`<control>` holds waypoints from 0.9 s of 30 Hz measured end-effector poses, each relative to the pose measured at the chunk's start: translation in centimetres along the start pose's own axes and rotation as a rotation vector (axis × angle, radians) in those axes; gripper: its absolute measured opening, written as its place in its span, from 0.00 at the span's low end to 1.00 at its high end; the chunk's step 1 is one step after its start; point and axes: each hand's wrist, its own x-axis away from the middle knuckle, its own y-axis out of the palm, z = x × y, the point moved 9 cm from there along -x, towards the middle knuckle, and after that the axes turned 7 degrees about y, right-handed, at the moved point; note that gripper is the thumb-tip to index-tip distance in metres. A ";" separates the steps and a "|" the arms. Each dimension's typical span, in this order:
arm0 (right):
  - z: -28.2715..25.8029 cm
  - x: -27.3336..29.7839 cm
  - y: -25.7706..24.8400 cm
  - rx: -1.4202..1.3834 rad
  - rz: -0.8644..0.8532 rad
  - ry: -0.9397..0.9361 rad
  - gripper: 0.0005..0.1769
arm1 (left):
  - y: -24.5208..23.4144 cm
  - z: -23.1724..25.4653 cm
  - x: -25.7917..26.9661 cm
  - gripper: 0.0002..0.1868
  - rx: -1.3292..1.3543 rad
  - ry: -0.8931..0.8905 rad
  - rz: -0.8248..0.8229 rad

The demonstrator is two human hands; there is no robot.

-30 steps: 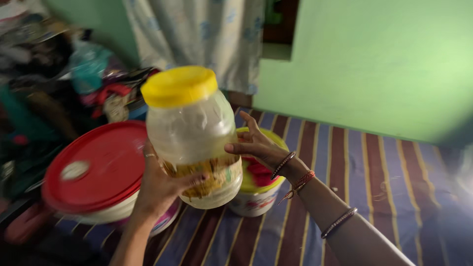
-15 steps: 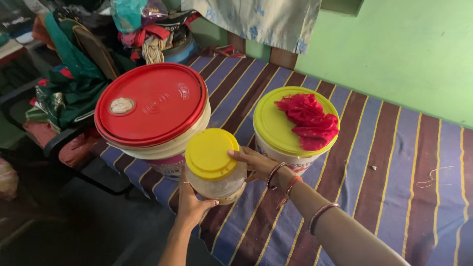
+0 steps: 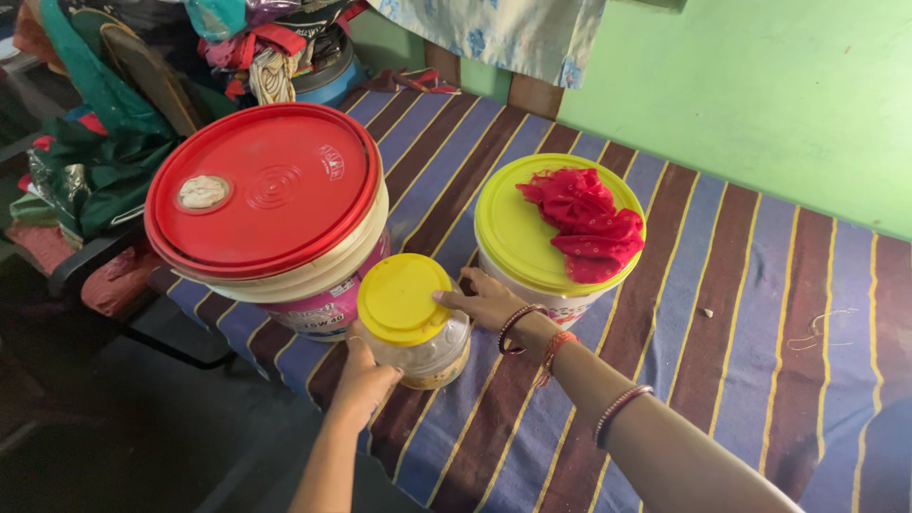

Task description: The person wipes the lids of several plastic buckets and a jar with a red cloth. They then place the buckets and the jar onto a green shelf, arranging them among other stored items.

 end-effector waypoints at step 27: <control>0.7 4.5 -17.7 0.460 0.691 -0.276 0.23 | 18.9 14.1 -5.1 0.31 -0.699 0.582 -0.133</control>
